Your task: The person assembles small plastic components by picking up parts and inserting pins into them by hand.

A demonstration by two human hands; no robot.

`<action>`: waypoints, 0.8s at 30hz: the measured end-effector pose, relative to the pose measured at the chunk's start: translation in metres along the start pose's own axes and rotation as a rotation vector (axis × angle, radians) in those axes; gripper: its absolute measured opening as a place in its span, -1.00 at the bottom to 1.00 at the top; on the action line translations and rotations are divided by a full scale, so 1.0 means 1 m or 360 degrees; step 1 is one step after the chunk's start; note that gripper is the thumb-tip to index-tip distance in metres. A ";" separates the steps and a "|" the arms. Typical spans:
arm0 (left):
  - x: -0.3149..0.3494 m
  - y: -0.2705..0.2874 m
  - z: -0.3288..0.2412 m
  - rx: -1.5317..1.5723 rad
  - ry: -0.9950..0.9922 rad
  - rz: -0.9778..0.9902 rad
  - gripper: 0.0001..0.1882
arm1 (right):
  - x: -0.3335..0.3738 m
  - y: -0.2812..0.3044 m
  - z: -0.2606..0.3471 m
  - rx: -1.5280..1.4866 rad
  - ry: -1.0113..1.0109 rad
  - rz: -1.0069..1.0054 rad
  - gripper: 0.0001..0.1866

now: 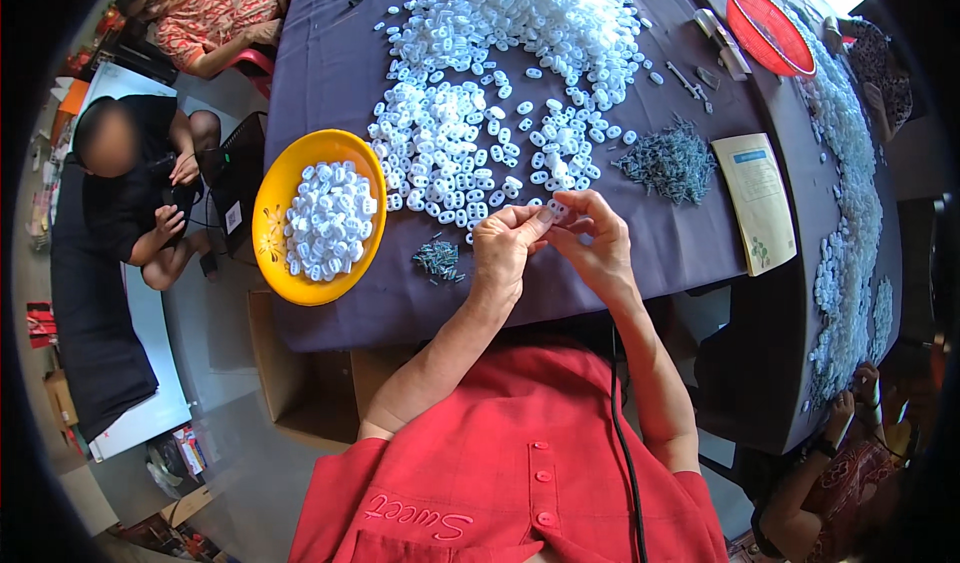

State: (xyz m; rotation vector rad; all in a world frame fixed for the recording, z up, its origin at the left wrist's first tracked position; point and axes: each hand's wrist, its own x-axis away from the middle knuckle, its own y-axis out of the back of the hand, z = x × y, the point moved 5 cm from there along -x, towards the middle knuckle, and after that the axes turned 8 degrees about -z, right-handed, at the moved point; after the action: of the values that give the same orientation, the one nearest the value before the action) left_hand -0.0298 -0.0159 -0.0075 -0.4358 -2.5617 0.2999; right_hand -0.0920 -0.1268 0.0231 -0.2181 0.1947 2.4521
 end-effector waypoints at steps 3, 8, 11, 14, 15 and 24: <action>0.002 -0.003 0.003 0.0021 0.0061 -0.0028 -0.89 | 0.001 0.003 -0.006 0.0159 0.0072 -0.0052 -0.67; 0.006 -0.012 -0.005 0.0099 -0.0103 0.0128 -0.89 | 0.001 0.006 -0.008 0.0129 0.0115 -0.0012 -0.66; 0.009 -0.015 -0.010 0.0061 -0.0159 0.0002 -0.92 | 0.001 0.006 0.000 0.0184 0.0204 -0.0015 -0.67; 0.007 -0.012 -0.004 0.0108 -0.0171 -0.0042 -0.92 | 0.002 0.002 0.005 0.0269 0.0273 -0.0042 -0.67; 0.007 -0.012 -0.003 0.0106 -0.0170 -0.0041 -0.92 | 0.002 0.001 0.006 0.0319 0.0288 -0.0042 -0.67; 0.000 -0.002 0.006 -0.0118 0.0068 0.0218 -0.76 | 0.001 -0.001 0.001 0.0274 0.0293 0.0106 -0.69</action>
State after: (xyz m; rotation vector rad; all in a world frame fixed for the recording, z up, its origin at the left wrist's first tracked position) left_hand -0.0333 -0.0184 -0.0125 -0.6399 -2.5125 0.2419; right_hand -0.0924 -0.1256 0.0237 -0.3670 0.4985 2.4634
